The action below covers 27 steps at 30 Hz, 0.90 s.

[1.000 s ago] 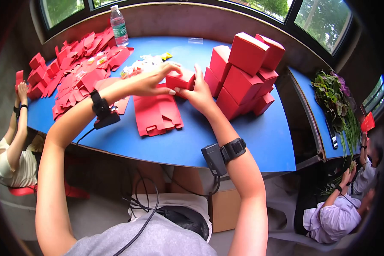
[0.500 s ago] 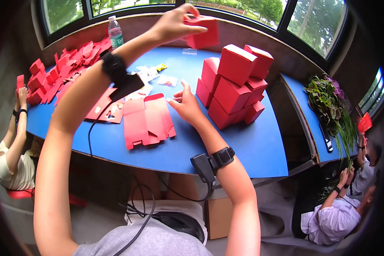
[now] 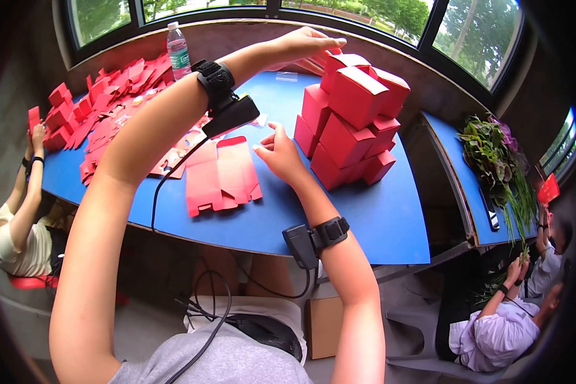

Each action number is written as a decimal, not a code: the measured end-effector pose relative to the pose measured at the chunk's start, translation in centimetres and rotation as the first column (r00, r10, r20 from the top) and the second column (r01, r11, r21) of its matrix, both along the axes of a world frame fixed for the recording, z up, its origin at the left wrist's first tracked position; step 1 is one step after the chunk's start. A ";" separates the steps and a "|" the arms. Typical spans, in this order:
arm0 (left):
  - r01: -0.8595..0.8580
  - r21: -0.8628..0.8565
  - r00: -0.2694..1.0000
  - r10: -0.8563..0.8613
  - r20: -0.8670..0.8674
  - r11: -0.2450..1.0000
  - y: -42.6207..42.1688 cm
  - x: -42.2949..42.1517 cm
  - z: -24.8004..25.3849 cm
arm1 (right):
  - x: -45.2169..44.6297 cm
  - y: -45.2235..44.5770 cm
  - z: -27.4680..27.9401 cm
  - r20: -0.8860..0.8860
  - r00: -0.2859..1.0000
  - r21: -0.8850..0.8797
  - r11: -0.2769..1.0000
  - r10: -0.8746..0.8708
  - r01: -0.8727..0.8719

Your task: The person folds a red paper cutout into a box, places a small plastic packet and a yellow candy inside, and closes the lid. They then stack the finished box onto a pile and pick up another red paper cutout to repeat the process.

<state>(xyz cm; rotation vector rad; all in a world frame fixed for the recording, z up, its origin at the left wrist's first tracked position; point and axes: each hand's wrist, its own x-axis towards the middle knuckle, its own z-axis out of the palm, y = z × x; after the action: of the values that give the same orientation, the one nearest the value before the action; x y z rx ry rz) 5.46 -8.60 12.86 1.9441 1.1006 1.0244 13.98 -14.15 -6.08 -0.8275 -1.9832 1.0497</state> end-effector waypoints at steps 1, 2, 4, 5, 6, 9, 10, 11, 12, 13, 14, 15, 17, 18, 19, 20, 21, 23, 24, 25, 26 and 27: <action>0.000 0.000 1.000 0.000 -0.001 1.000 -0.1 0.0 0.0 | 0.0 0.2 -0.2 -0.006 1.000 0.004 1.000 0.005 -0.005; 0.026 -0.030 1.000 -0.026 -0.002 0.999 0.0 0.0 -0.3 | 0.0 0.3 -0.3 -0.012 1.000 0.009 1.000 0.010 -0.010; 0.029 -0.052 0.999 -0.030 -0.015 0.998 0.0 0.1 -0.7 | 0.1 0.3 -0.2 -0.010 1.000 0.005 1.000 0.012 -0.012; 0.032 -0.053 0.999 -0.032 -0.014 0.998 0.0 0.0 -0.9 | 0.1 0.3 -0.2 -0.008 1.000 0.001 1.000 0.015 -0.015; 0.039 -0.070 0.999 -0.039 0.010 0.997 0.1 0.0 -1.1 | 0.1 0.3 -0.2 -0.008 1.000 0.000 1.000 0.012 -0.012; 0.039 -0.096 0.999 -0.040 -0.007 0.995 0.2 -0.6 -1.6 | 0.0 0.2 0.0 -0.001 1.000 -0.007 1.000 0.007 -0.007; -0.053 -0.087 0.998 0.051 -0.028 0.995 -0.1 -0.9 -1.6 | 0.0 0.2 0.0 -0.003 1.000 -0.014 1.000 0.011 -0.011; -0.146 -0.079 0.989 0.142 -0.045 0.986 -0.5 -1.3 -1.7 | 0.1 0.1 0.1 -0.001 1.000 -0.022 1.000 0.016 -0.016; -0.176 -0.056 0.979 0.169 -0.111 0.983 -1.1 -2.3 -1.5 | 0.2 0.0 0.3 -0.001 1.000 -0.049 0.998 0.025 -0.025; -0.223 -0.018 0.966 0.218 -0.141 0.975 -1.8 -3.7 -1.7 | 0.2 -0.2 0.5 -0.003 0.999 -0.079 0.996 0.039 -0.039; -0.239 0.027 0.939 0.238 -0.250 0.971 -2.7 -5.4 -1.9 | 0.2 -0.3 0.6 -0.004 1.000 -0.058 0.998 0.031 -0.031; -0.248 0.079 0.896 0.260 -0.360 0.965 -4.0 -7.3 -1.7 | 0.2 -0.5 0.9 -0.010 0.999 -0.063 0.997 0.043 -0.043; -0.252 0.243 0.740 0.349 -0.575 0.937 -4.2 -12.7 -3.6 | 0.2 -1.1 1.7 0.115 0.992 0.054 0.997 0.056 -0.062; -0.286 0.231 0.666 0.366 -0.650 0.930 -5.7 -14.9 -4.6 | 0.0 -1.6 1.7 0.110 0.993 0.134 0.989 0.053 -0.068; -0.321 0.220 0.586 0.375 -0.718 0.921 -7.4 -16.8 -5.7 | -0.1 -2.0 1.8 0.103 0.993 0.129 0.989 0.063 -0.076; -0.346 0.130 0.551 0.313 -0.773 0.929 -8.6 -19.3 -7.2 | -0.2 -2.3 1.9 0.189 0.981 0.180 0.981 0.034 -0.068; -0.373 0.041 0.520 0.245 -0.818 0.927 -9.5 -20.8 -8.4 | -0.2 -2.5 1.9 0.274 0.962 0.233 0.970 -0.001 -0.066; -0.567 -0.232 0.637 0.242 -0.732 0.791 -14.9 -18.9 -8.1 | -0.2 -2.7 2.1 0.279 0.960 0.223 0.972 0.004 -0.069; -0.556 -0.348 0.716 0.223 -0.661 0.755 -16.6 -18.3 -8.7 | -0.1 -2.9 2.4 0.306 0.952 0.164 0.984 0.013 -0.066; -0.529 -0.458 0.786 0.209 -0.582 0.714 -18.2 -17.5 -9.2 | -0.1 -3.0 2.5 0.330 0.944 0.105 0.993 0.022 -0.060; -0.521 -0.459 0.810 0.248 -0.531 0.720 -20.1 -15.7 -9.6 | -0.3 -3.0 2.5 0.327 0.944 0.066 0.995 0.044 -0.069; -0.512 -0.459 0.831 0.285 -0.477 0.726 -21.4 -13.8 -10.0 | -0.5 -3.0 2.5 0.328 0.943 0.063 0.995 0.047 -0.072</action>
<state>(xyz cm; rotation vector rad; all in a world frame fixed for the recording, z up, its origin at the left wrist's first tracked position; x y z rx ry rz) -8.37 -30.01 2.89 1.4428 1.8756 0.4192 13.52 -17.17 -3.54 -0.9557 -2.3227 0.9114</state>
